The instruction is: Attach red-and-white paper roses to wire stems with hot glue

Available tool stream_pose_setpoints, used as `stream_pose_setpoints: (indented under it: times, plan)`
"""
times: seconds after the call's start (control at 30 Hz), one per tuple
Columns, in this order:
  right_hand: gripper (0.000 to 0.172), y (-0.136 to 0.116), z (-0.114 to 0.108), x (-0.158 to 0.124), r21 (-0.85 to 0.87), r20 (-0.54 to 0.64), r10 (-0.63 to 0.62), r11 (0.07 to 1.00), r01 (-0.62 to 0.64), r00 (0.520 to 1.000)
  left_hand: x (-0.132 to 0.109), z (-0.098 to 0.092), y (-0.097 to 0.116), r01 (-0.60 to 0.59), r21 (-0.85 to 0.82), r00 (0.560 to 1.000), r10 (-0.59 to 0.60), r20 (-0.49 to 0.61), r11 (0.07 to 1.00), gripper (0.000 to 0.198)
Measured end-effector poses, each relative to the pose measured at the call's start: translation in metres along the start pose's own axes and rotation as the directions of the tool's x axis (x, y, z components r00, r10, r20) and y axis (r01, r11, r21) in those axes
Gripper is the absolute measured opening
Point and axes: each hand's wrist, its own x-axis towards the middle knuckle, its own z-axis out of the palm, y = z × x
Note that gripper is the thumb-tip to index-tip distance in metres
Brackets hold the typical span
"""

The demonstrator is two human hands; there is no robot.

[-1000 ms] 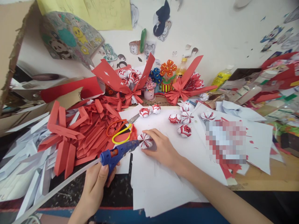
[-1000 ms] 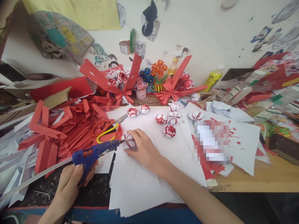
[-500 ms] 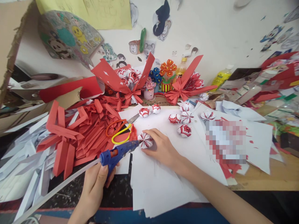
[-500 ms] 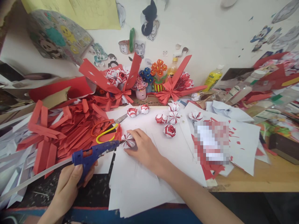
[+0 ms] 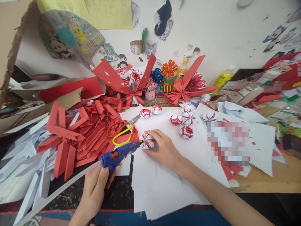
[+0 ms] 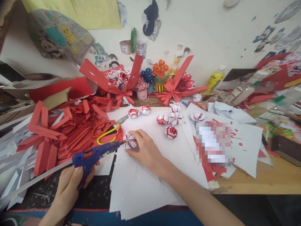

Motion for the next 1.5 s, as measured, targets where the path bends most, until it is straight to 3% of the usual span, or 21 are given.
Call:
stream_pose_setpoints:
  times: [0.3, 0.57, 0.8, 1.17, 1.5]
  plan:
    - [0.053, -0.003, -0.001, 0.0, -0.022, 0.012, 0.03, 0.999, -0.029, 0.999, 0.0, -0.001, -0.008, -0.024, -0.033, 0.998, 0.022, -0.051, 0.999, 0.044]
    - [0.056, -0.003, 0.0, 0.0, -0.063, 0.028, 0.006, 0.998, -0.004, 1.0, -0.002, -0.005, -0.009, -0.043, 0.016, 0.999, 0.043, 0.029, 0.999, 0.055]
    - [0.056, -0.003, 0.0, -0.001, -0.086, 0.027, -0.019, 0.996, 0.022, 0.999, 0.0, -0.002, -0.008, -0.071, 0.04, 0.997, 0.07, 0.032, 0.997, 0.045]
    - [0.055, -0.004, 0.0, 0.0, -0.105, 0.025, -0.017, 0.994, 0.019, 1.0, -0.002, -0.002, -0.01, 0.01, -0.054, 1.0, -0.01, 0.007, 0.998, 0.046]
    - [0.055, -0.002, -0.001, 0.0, -0.118, 0.035, -0.021, 0.993, 0.025, 0.999, 0.0, 0.0, -0.01, -0.036, -0.047, 0.999, 0.035, -0.009, 0.998, 0.045]
